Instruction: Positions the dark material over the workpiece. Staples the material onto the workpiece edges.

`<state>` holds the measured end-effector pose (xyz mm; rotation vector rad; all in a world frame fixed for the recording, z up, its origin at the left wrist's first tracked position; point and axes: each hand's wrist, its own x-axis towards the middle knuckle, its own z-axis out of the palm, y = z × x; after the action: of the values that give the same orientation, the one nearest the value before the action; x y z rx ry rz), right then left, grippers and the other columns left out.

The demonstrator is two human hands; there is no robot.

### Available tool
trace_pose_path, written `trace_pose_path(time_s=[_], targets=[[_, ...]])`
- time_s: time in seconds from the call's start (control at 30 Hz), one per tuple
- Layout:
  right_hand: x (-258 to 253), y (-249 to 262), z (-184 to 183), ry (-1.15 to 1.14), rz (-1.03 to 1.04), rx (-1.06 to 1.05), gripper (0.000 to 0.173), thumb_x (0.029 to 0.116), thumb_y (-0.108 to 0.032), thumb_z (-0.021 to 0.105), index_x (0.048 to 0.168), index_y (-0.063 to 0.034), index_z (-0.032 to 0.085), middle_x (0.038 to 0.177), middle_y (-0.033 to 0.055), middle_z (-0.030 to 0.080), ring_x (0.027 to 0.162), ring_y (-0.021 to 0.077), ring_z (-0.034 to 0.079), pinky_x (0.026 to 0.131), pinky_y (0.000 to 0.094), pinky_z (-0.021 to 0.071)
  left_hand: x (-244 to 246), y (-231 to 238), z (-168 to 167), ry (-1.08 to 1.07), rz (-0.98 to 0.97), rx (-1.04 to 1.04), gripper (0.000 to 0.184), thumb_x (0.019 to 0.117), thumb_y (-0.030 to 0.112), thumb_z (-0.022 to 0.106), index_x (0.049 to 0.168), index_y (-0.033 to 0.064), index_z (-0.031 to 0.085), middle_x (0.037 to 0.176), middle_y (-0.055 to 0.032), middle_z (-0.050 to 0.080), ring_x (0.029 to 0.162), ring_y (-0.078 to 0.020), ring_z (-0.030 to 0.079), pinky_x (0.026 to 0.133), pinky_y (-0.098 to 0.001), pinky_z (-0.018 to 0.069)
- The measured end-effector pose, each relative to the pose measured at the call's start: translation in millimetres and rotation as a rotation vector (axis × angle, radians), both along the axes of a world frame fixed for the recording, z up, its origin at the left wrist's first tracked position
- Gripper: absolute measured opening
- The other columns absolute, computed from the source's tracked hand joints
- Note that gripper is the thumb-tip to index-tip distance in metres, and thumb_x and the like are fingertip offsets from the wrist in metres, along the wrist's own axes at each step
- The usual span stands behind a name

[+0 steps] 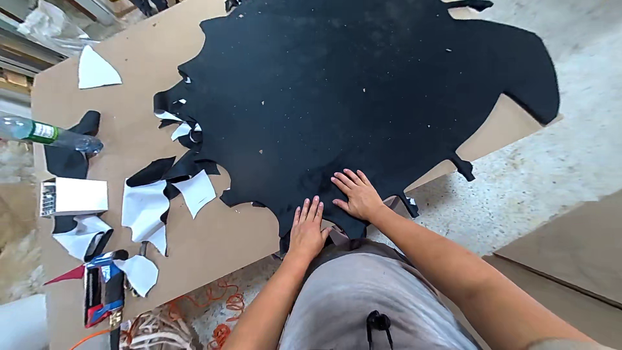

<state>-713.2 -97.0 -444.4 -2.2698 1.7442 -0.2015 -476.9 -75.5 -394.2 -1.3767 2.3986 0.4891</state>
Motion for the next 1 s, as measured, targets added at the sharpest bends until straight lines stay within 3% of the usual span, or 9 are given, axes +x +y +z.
trace_pose_path(time_s=[0.13, 0.27, 0.47, 0.57, 0.67, 0.73, 0.87, 1.0], targets=[[-6, 12, -2, 0.032, -0.145, -0.020, 0.069, 0.1051, -0.061, 0.027, 0.163, -0.0230, 0.034, 0.170, -0.0063, 0.029, 0.158, 0.0213, 0.022, 0.127, 0.0553, 0.0181, -4, 7, 2, -0.054, 0.020, -0.037, 0.076, 0.1029, 0.056, 0.047, 0.164, 0.0133, 0.029, 0.174, 0.0032, 0.012, 0.161, -0.0187, 0.008, 0.129, -0.0503, 0.0134], [-18, 26, 6, 0.082, -0.239, 0.035, 0.073, 0.1042, -0.061, 0.029, 0.164, -0.0181, 0.031, 0.171, -0.0020, 0.024, 0.158, 0.0207, 0.021, 0.127, 0.0578, 0.0141, -13, 8, 8, -0.090, 0.080, 0.014, 0.079, 0.1019, 0.052, 0.051, 0.165, 0.0128, 0.024, 0.175, 0.0027, 0.008, 0.161, -0.0193, 0.006, 0.129, -0.0491, 0.0155], [-26, 60, 19, 0.133, -0.273, 0.158, 0.088, 0.1010, -0.065, 0.034, 0.164, -0.0044, 0.021, 0.174, 0.0091, 0.013, 0.161, 0.0255, 0.009, 0.127, 0.0611, 0.0090, -7, 6, 13, -0.074, 0.099, 0.141, 0.095, 0.0972, 0.045, 0.063, 0.167, 0.0127, 0.008, 0.175, 0.0009, -0.005, 0.161, -0.0186, -0.006, 0.131, -0.0472, 0.0053], [-23, 79, 24, 0.141, -0.238, 0.174, 0.094, 0.0988, -0.067, 0.037, 0.163, -0.0004, 0.020, 0.173, 0.0144, 0.010, 0.161, 0.0293, 0.008, 0.127, 0.0601, 0.0113, 5, -1, 14, 0.008, 0.089, 0.203, 0.095, 0.0963, 0.045, 0.064, 0.167, 0.0148, 0.009, 0.175, 0.0027, -0.004, 0.160, -0.0163, -0.008, 0.131, -0.0463, 0.0030], [-21, 97, 24, 0.121, -0.140, 0.201, 0.089, 0.1007, -0.067, 0.033, 0.164, -0.0057, 0.023, 0.173, 0.0151, 0.009, 0.160, 0.0335, 0.006, 0.126, 0.0618, 0.0118, 14, -7, 13, 0.054, 0.051, 0.221, 0.091, 0.0963, 0.045, 0.066, 0.167, 0.0184, 0.016, 0.175, 0.0030, -0.002, 0.160, -0.0153, -0.007, 0.131, -0.0464, 0.0054], [-24, 106, 23, 0.066, -0.031, 0.205, 0.080, 0.1029, -0.064, 0.033, 0.163, -0.0115, 0.032, 0.173, 0.0079, 0.016, 0.160, 0.0339, 0.008, 0.126, 0.0643, 0.0126, 13, -7, 14, 0.038, 0.024, 0.210, 0.087, 0.0960, 0.043, 0.066, 0.167, 0.0237, 0.019, 0.175, 0.0026, -0.002, 0.160, -0.0171, -0.007, 0.131, -0.0474, 0.0068], [-34, 105, 32, -0.025, 0.231, 0.317, 0.073, 0.1010, -0.056, 0.050, 0.163, -0.0226, 0.032, 0.173, -0.0033, 0.021, 0.161, 0.0240, 0.008, 0.125, 0.0666, 0.0058, 6, 3, 11, 0.007, -0.070, 0.126, 0.077, 0.0980, 0.030, 0.062, 0.166, 0.0219, 0.025, 0.175, 0.0032, 0.008, 0.161, -0.0242, -0.001, 0.129, -0.0570, 0.0091], [-36, 103, 35, -0.055, 0.346, 0.342, 0.066, 0.1019, -0.038, 0.056, 0.163, -0.0270, 0.033, 0.172, -0.0056, 0.023, 0.160, 0.0214, 0.011, 0.125, 0.0671, 0.0039, 9, 9, 5, 0.084, -0.202, 0.065, 0.067, 0.0996, 0.021, 0.058, 0.163, 0.0205, 0.034, 0.173, 0.0057, 0.020, 0.160, -0.0178, 0.011, 0.128, -0.0561, 0.0119]])
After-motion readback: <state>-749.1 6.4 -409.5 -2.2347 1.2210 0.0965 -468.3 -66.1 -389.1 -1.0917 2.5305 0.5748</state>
